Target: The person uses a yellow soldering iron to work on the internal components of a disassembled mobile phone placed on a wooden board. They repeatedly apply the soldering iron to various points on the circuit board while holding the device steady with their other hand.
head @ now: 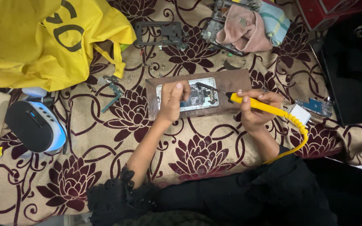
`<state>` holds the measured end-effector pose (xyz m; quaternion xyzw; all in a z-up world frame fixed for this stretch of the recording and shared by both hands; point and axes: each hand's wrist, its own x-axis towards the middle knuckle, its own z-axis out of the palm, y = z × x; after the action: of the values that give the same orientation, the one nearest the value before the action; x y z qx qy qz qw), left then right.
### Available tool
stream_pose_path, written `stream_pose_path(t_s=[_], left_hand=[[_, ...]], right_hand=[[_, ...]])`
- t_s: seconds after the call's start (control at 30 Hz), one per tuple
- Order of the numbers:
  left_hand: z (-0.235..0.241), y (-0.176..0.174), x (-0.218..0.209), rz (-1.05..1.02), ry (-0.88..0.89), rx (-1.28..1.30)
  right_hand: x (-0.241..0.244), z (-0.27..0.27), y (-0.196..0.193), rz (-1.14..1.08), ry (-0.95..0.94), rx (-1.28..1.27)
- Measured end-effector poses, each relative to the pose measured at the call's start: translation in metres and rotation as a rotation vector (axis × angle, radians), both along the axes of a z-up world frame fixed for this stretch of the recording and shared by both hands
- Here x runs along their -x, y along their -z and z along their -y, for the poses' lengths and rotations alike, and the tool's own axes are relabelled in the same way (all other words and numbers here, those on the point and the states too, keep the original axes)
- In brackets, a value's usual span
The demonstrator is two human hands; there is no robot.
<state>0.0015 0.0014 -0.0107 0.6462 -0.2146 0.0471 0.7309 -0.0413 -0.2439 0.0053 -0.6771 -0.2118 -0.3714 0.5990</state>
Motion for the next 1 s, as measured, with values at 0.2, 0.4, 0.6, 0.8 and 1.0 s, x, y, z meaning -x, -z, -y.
stream_pose_path(t_s=[0.2, 0.4, 0.6, 0.8, 1.0], left_hand=[[0.000, 0.015, -0.005, -0.004, -0.023, -0.012], [0.002, 0.023, -0.011, 0.034, -0.026, 0.016], [-0.001, 0.008, -0.003, -0.025, 0.008, 0.046], [-0.002, -0.003, 0.001, -0.030, 0.009, 0.032], [-0.004, -0.007, 0.002, -0.041, 0.028, 0.072]], right_hand=[[0.002, 0.000, 0.003, -0.019, -0.024, 0.041], [-0.001, 0.003, 0.018, 0.061, -0.022, 0.078], [0.000, 0.007, 0.026, 0.087, 0.005, 0.101], [0.001, 0.006, 0.027, 0.055, -0.014, 0.048], [0.003, 0.006, 0.028, 0.057, -0.023, 0.070]])
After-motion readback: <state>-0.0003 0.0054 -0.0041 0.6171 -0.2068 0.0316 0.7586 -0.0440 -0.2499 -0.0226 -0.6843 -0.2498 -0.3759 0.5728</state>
